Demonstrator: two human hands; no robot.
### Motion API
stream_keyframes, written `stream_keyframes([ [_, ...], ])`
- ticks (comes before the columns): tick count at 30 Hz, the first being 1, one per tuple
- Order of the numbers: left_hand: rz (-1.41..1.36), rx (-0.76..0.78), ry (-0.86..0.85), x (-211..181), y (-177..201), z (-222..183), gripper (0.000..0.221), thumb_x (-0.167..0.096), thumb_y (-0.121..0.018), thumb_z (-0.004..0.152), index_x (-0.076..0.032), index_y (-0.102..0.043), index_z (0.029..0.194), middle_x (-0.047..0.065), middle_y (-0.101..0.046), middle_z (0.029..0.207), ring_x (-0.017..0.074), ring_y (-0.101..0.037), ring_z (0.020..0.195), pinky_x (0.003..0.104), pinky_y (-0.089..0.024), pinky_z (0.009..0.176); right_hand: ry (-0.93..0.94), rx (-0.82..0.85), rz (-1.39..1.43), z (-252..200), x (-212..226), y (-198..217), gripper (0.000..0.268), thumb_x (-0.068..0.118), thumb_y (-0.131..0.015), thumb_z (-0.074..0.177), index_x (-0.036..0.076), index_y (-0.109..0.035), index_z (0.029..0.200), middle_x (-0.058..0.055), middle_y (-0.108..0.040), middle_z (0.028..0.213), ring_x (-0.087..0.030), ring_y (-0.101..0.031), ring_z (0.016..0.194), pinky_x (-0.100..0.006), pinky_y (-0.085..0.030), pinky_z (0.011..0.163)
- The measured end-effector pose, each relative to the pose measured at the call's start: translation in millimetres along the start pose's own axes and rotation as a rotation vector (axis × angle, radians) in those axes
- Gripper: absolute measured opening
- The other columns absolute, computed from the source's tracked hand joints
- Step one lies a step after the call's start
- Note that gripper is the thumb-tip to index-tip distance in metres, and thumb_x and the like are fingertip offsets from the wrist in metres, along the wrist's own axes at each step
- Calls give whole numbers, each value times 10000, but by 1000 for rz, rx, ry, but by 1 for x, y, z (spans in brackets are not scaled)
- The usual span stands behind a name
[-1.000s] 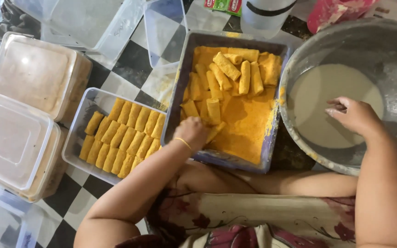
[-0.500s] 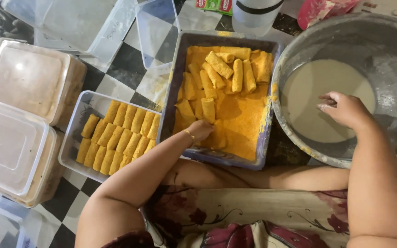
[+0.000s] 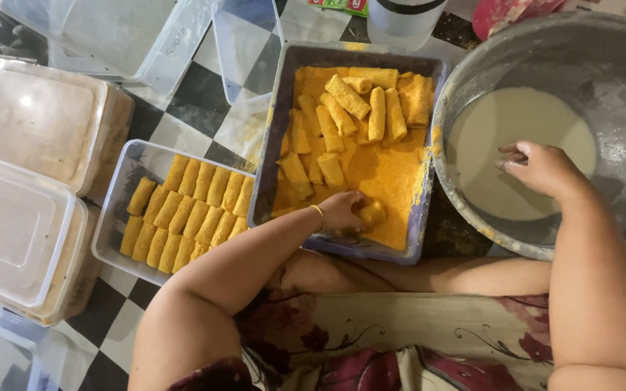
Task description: A person is manually breading snack rolls by dipping them in batter and then in powder.
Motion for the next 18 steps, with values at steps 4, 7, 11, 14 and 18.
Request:
stream_keyframes([
  [4, 25, 41, -288, -8, 4, -7, 432, -103, -728, 728, -104, -664, 1155, 7, -665, 1056, 173, -611, 956, 290, -514, 873, -6, 17, 8, 0, 0, 1, 415, 235, -704, 961, 79, -706, 1345, -145, -785, 1108, -309, -733, 918, -413, -558, 791],
  [7, 291, -7, -308, -10, 2, -7, 586, -197, -771, 714, -169, -596, 1273, 21, -665, 1195, 236, -609, 1095, 388, -441, 993, -6, 31, -39, 4, -5, -2, 429, 259, -702, 963, 91, -699, 1358, -140, -786, 1142, -317, -742, 925, -421, -567, 794],
  [11, 501, -24, -343, -15, -4, -1, 529, -453, -712, 829, -190, -641, 1283, 33, -685, 1153, 239, -636, 1045, 385, -485, 924, -29, 46, -49, 5, -6, -4, 456, 304, -716, 959, 128, -699, 1379, -148, -780, 1151, -330, -734, 922, -434, -561, 810],
  [14, 252, 111, -181, -18, 9, -12, 533, -445, -546, 967, -142, -629, 1397, 37, -750, 1097, 199, -671, 877, 342, -530, 816, -12, 34, 2, -2, 2, 2, 431, 235, -712, 961, 85, -700, 1365, -166, -784, 1130, -326, -735, 928, -427, -561, 807],
  [18, 62, 15, -63, -27, 23, -21, 335, -316, -467, 1063, -125, -699, 1210, 27, -761, 1130, 156, -712, 964, 317, -562, 904, -11, 37, -36, -1, -1, 2, 437, 263, -709, 962, 99, -697, 1367, -146, -786, 1134, -314, -740, 929, -422, -566, 807],
])
Point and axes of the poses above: each hand's wrist, its own z-axis towards the middle knuckle, its own y-axis out of the back of the hand, x = y × z, the point moved 5 cm from there along z, towards the middle knuckle
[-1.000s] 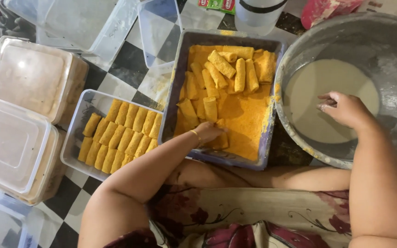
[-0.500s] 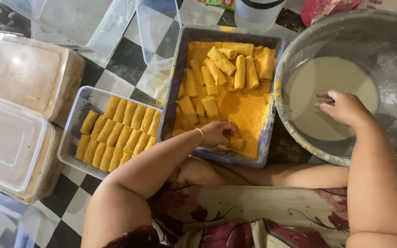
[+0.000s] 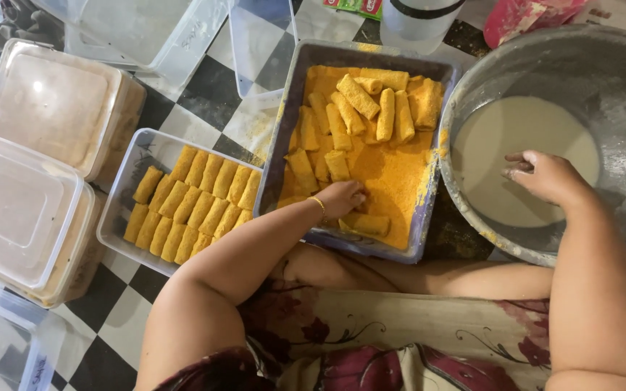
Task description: A person is manually breading snack rolls by dipping them in batter and then in powder.
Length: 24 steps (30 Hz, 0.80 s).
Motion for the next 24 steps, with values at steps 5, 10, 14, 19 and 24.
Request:
stream_keyframes([
  [5, 579, -24, -285, 4, -26, 10, 505, -314, -749, 783, -223, -614, 1261, -16, -690, 1193, 239, -620, 1103, 431, -419, 1005, -42, 42, -28, 3, 4, -2, 471, 310, -694, 975, 115, -674, 1403, -159, -768, 1218, -338, -743, 1005, -446, -574, 842],
  [10, 452, 26, -256, 0, -19, 5, 591, -224, -666, 816, -221, -562, 1397, 60, -579, 1314, 279, -575, 1148, 442, -461, 985, -51, 46, -27, -2, 7, 2, 466, 288, -688, 976, 117, -671, 1409, -144, -768, 1226, -328, -739, 1011, -441, -573, 850],
  [14, -163, 70, -45, 4, -6, -3, 686, -110, -620, 917, -289, -401, 1543, 60, -608, 1169, 201, -609, 918, 332, -508, 790, -56, 47, -26, 3, 0, -1, 470, 300, -685, 969, 126, -678, 1405, -149, -779, 1186, -330, -737, 971, -437, -566, 837],
  [19, -25, -44, -157, -6, -1, -8, 749, -134, -796, 788, -121, -480, 1467, 100, -640, 1221, 260, -636, 1073, 367, -522, 918, 12, 17, -45, 18, -23, -14, 479, 349, -691, 954, 91, -699, 1357, -163, -786, 1157, -340, -733, 888, -433, -559, 796],
  [24, 741, -408, -415, -19, 17, -17, 446, -278, -594, 931, -163, -522, 1356, 34, -753, 1020, 307, -638, 1041, 476, -477, 959, 72, 33, -61, 53, -56, -32, 502, 367, -705, 939, 120, -729, 1376, -176, -809, 957, -310, -682, 730, -407, -538, 689],
])
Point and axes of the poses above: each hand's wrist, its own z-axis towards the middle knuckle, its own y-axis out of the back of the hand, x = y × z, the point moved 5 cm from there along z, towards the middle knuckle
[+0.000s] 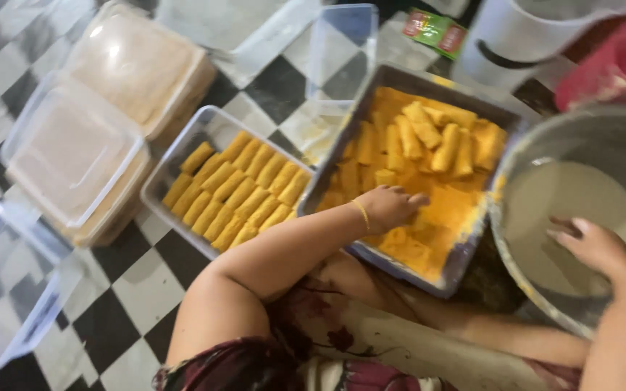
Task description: A person is manually breading snack rolls by dipping them in batter and then in powder.
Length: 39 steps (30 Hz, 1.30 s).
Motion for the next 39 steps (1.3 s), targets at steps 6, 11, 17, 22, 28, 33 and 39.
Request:
stream_keyframes([
  [6, -747, -334, 163, 79, 99, -94, 581, -58, -748, 793, -119, -533, 1329, 45, -640, 1189, 224, -602, 995, 350, -513, 881, -72, 28, 82, 41, -58, -36, 507, 319, -745, 958, 29, -758, 1374, -208, -835, 989, -316, -751, 810, -390, -560, 701],
  [11, -1278, -758, 443, 214, 119, -220, 572, -2, -700, 906, -149, -554, 1439, 48, -711, 1234, 137, -676, 958, 276, -587, 788, -2, 8, 553, 89, -142, -84, 520, -79, -683, 932, -231, -606, 1424, -428, -705, 1208, -521, -677, 944, -560, -536, 798],
  [17, -561, -746, 972, 421, -3, -290, 598, -393, -903, 759, -286, -618, 1273, 9, -707, 1194, 239, -695, 1097, 361, -571, 909, -2, 5, 670, 109, -149, -106, 500, -148, -594, 955, -240, -559, 1445, -452, -663, 1228, -558, -644, 1005, -587, -505, 856],
  [22, -589, -723, 994, 433, -25, -285, 553, -199, -819, 785, -187, -581, 1284, 50, -693, 1239, 238, -663, 1115, 346, -535, 960, -24, 8, 757, 104, -181, -109, 490, -223, -509, 977, -252, -513, 1466, -479, -621, 1247, -597, -612, 1066, -618, -474, 913],
  [28, -589, -471, 1135, 400, -7, -269, 485, -117, -738, 871, -67, -599, 1332, 134, -676, 1260, 279, -665, 1116, 350, -515, 1019, -79, -89, 836, 55, -115, -86, 420, -142, -493, 1046, -169, -506, 1465, -376, -548, 1270, -511, -559, 1076, -568, -455, 917],
  [33, -259, -292, 1265, 379, 4, -248, 393, -281, -575, 944, -54, -719, 1230, 286, -432, 1456, 475, -530, 1199, 538, -480, 1023, -55, -27, 546, 69, -144, -72, 447, -93, -654, 973, -176, -626, 1412, -365, -689, 1276, -500, -673, 1015, -561, -544, 818],
  [39, 654, -825, 718, 192, 114, -143, 288, -225, -699, 755, -160, -695, 1036, 44, -631, 986, 213, -560, 777, 356, -454, 630, -211, -1, 39, 24, -68, -31, 474, 277, -740, 974, 74, -743, 1403, -175, -837, 1170, -317, -798, 909, -400, -592, 764],
])
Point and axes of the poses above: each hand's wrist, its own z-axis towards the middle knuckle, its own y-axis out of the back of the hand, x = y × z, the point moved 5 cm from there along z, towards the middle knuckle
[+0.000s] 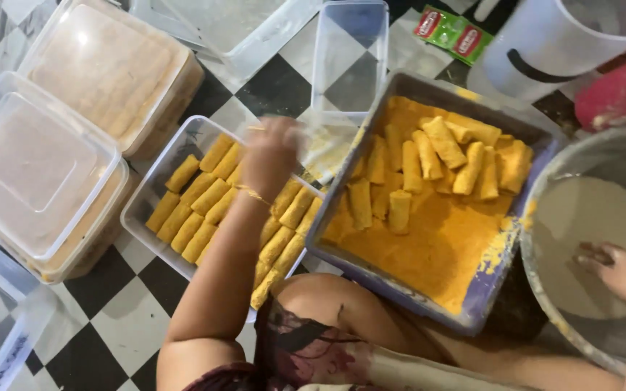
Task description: A person is manually breading snack rolls by dipping them in batter and then in powder.
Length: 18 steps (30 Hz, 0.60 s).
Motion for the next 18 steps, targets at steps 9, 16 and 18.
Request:
stream_keyframes([
  [9, 60, 328, -726, -147, -6, -59, 352, -294, -570, 833, -149, -746, 1100, 86, -481, 1424, 319, -346, 1287, 443, -212, 1092, 66, -45, -105, -33, 29, 25, 489, 316, -697, 946, 107, -715, 1388, -113, -826, 1166, -335, -788, 883, -408, -588, 780],
  [16, -257, 550, -683, -154, -5, -87, 538, -428, -750, 741, -94, -622, 1142, 67, -690, 984, 273, -579, 972, 411, -274, 1045, 73, -4, -17, -54, 65, 35, 474, 321, -704, 962, 79, -729, 1368, -91, -821, 1155, -301, -771, 876, -392, -557, 766],
  [18, -170, 528, -694, -154, -15, -93, 674, -486, -766, 711, -51, -634, 1209, 80, -664, 1113, 288, -549, 1016, 419, -264, 1061, 73, 6, 38, -61, 77, 38, 465, 266, -710, 967, 58, -717, 1382, -93, -806, 1209, -310, -764, 911, -403, -550, 789],
])
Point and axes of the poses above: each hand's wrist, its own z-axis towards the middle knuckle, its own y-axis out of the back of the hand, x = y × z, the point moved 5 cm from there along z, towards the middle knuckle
